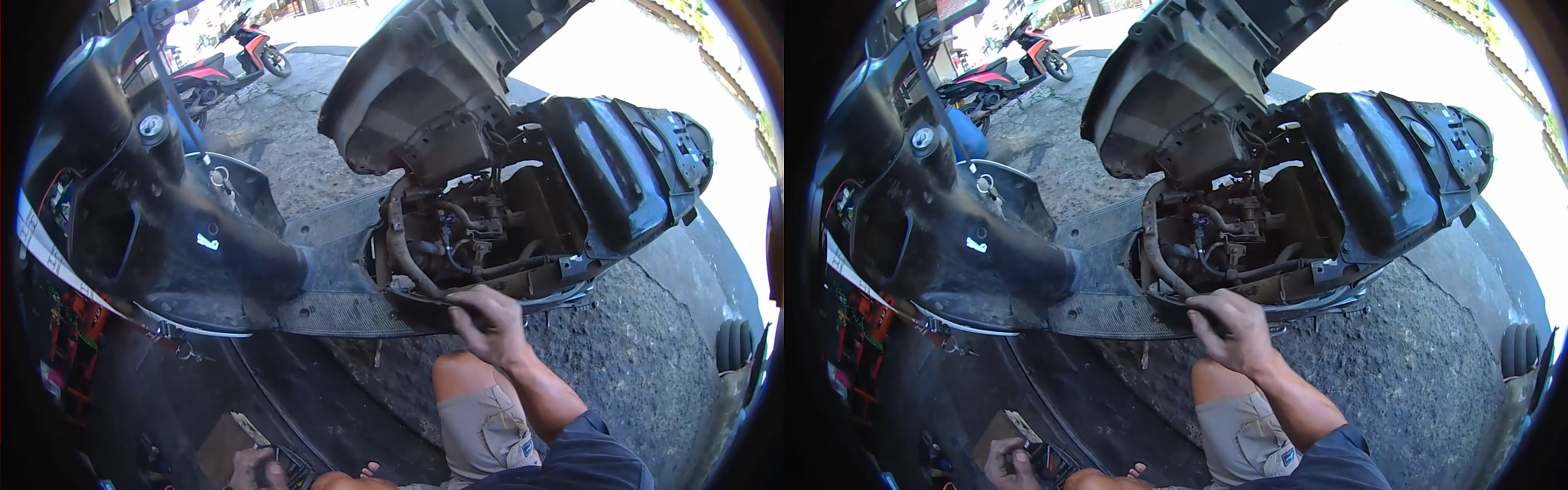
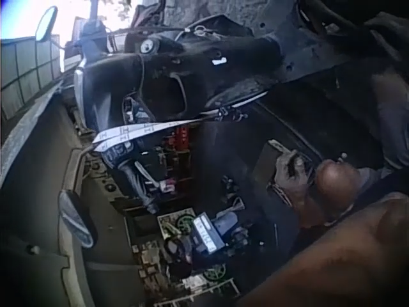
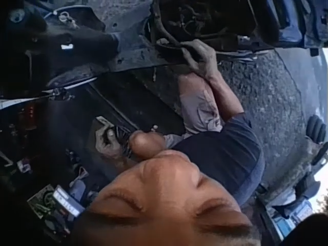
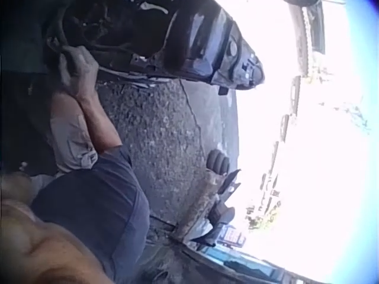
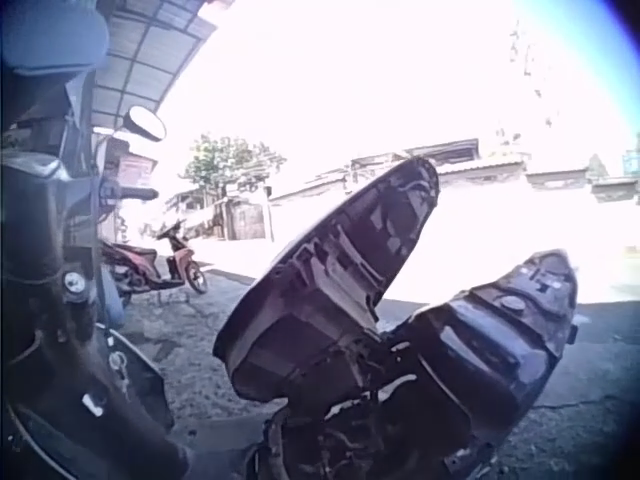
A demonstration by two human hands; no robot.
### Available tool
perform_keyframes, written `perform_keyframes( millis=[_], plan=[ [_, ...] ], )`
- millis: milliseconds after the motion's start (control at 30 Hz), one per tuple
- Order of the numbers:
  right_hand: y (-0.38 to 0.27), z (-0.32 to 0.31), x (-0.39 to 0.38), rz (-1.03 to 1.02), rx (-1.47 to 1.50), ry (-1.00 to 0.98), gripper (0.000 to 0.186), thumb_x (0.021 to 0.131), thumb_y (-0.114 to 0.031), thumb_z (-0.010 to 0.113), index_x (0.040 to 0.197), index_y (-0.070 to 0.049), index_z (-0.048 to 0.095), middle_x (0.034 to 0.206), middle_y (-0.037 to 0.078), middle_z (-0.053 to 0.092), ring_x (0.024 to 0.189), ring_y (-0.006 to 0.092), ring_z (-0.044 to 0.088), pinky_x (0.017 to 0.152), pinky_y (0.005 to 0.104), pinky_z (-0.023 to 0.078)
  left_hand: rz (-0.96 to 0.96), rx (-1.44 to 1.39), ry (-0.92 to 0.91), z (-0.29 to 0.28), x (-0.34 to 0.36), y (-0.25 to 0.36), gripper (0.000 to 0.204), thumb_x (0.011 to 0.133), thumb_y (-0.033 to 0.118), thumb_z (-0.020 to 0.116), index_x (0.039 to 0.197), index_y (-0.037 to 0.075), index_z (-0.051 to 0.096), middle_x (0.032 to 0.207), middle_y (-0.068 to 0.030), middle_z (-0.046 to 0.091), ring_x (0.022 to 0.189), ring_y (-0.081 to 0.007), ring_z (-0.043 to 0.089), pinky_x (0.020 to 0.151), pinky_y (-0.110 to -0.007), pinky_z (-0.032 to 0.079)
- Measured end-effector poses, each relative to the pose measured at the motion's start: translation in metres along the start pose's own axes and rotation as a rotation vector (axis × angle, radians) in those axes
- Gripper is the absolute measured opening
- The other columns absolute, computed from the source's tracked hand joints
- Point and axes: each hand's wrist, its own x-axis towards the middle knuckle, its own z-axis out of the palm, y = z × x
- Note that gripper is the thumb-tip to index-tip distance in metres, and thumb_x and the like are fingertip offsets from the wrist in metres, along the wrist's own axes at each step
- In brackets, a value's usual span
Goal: Repairing the engine and wiring of a motorcycle in a service bay.
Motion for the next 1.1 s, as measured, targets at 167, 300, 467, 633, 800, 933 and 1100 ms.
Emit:
perform_keyframes(
  millis=[167, 300, 467, 633, 800, 933, 1100],
  plan=[
    [-0.012, -0.11, 0.041, -0.15, -0.434, 0.283, 0.016, 0.083, 0.004, 0.064, 0.097, 0.001, 0.07, 0.08, 0.011, 0.068, 0.069, 0.0211, 0.064, 0.065, 0.0318, 0.052, 0.158, -0.234, -0.196, 0.042, 0.02, 0.04, 0.017, 0.093, 0.014, 0.068, 0.101, -0.001, 0.07, 0.091, -0.0131, 0.068, 0.077, -0.0246, 0.064, 0.069, -0.033, 0.051],
    [0.005, -0.171, 0.074, -0.035, -0.546, 0.362, 0.011, 0.089, -0.001, 0.065, 0.099, 0.003, 0.069, 0.081, 0.011, 0.066, 0.073, 0.0174, 0.064, 0.069, 0.029, 0.05, 0.084, -0.159, -0.485, 0.073, 0.027, 0.042, 0.019, 0.09, 0.011, 0.069, 0.105, 0.0, 0.07, 0.087, -0.0138, 0.065, 0.072, -0.024, 0.062, 0.065, -0.033, 0.05],
    [0.01, -0.173, 0.078, 0.009, -0.501, 0.296, 0.01, 0.091, -0.004, 0.065, 0.097, 0.003, 0.07, 0.082, 0.01, 0.067, 0.073, 0.0159, 0.063, 0.068, 0.0282, 0.048, -0.043, -0.113, -0.626, 0.093, 0.025, 0.029, 0.019, 0.089, 0.01, 0.07, 0.106, 0.001, 0.071, 0.092, -0.0141, 0.068, 0.075, -0.0239, 0.066, 0.067, -0.033, 0.052],
    [0.004, -0.175, 0.085, 0.127, -0.362, 0.316, 0.013, 0.091, -0.009, 0.068, 0.094, 0.003, 0.07, 0.078, 0.005, 0.065, 0.073, 0.0122, 0.06, 0.069, 0.0262, 0.047, -0.067, -0.054, -0.67, 0.11, 0.029, 0.017, 0.019, 0.088, 0.008, 0.071, 0.106, 0.002, 0.071, 0.093, -0.0131, 0.069, 0.075, -0.023, 0.067, 0.068, -0.032, 0.053],
    [0.004, -0.186, 0.1, 0.249, -0.322, 0.215, 0.022, 0.091, -0.02, 0.07, 0.092, 0.002, 0.07, 0.076, 0.004, 0.065, 0.071, 0.0102, 0.058, 0.068, 0.0261, 0.046, -0.059, -0.085, -0.663, 0.133, 0.052, 0.032, 0.009, 0.09, 0.007, 0.069, 0.098, 0.003, 0.067, 0.085, -0.0088, 0.065, 0.069, -0.0176, 0.059, 0.063, -0.031, 0.048],
    [0.01, -0.179, 0.104, 0.267, -0.336, 0.203, 0.024, 0.094, -0.023, 0.069, 0.094, 0.001, 0.068, 0.08, 0.004, 0.064, 0.074, 0.0119, 0.058, 0.072, 0.0264, 0.047, 0.09, -0.087, -0.56, 0.166, 0.095, 0.062, 0.008, 0.084, 0.003, 0.072, 0.092, 0.001, 0.072, 0.08, -0.0105, 0.067, 0.067, -0.0179, 0.063, 0.062, -0.03, 0.05],
    [0.008, -0.178, 0.101, 0.272, -0.317, 0.266, 0.02, 0.091, -0.018, 0.069, 0.092, 0.002, 0.068, 0.075, 0.007, 0.063, 0.069, 0.0135, 0.059, 0.065, 0.0283, 0.047, 0.198, -0.276, -0.394, 0.259, 0.16, 0.091, 0.019, 0.087, 0.006, 0.071, 0.104, -0.002, 0.069, 0.087, -0.0121, 0.069, 0.069, -0.0158, 0.062, 0.067, -0.029, 0.051]
  ],
)
